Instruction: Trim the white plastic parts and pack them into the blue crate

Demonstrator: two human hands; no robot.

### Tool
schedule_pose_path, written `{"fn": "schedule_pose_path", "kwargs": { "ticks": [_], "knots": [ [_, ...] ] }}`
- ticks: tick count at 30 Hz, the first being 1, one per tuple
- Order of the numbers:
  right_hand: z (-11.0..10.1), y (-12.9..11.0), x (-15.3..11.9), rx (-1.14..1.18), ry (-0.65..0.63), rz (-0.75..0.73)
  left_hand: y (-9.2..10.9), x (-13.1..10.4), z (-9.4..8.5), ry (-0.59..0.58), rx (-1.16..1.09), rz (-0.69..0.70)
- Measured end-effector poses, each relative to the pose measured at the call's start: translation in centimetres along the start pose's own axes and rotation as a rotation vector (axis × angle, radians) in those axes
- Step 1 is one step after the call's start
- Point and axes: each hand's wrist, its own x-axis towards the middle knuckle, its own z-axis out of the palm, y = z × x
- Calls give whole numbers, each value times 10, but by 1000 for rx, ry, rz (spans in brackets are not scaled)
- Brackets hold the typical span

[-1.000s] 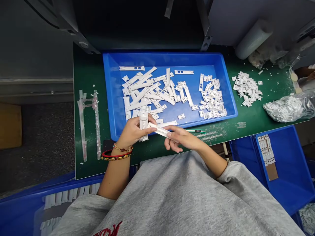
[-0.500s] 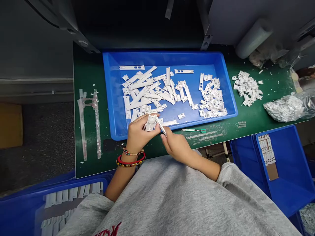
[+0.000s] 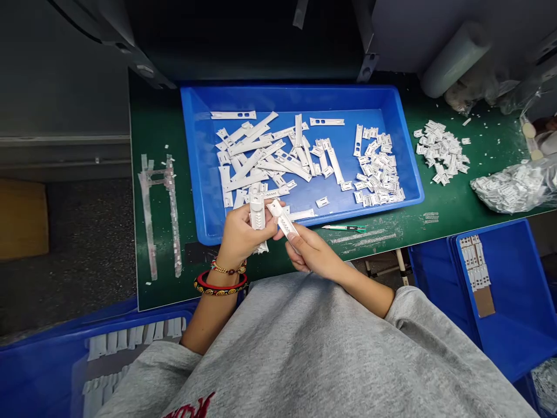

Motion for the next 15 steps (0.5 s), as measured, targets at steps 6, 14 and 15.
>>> {"fn": "schedule_pose_path", "kwargs": {
  "ticks": [6, 14, 15],
  "knots": [
    [-7, 6, 8, -17, 189, -67, -6, -3, 7, -62, -160, -108],
    [0, 9, 27, -411, 305, -200, -9, -6, 11, -102, -235, -43],
    [1, 9, 28, -420, 309, -197, -9, -7, 10, -96, -217, -40]
  ]
}}
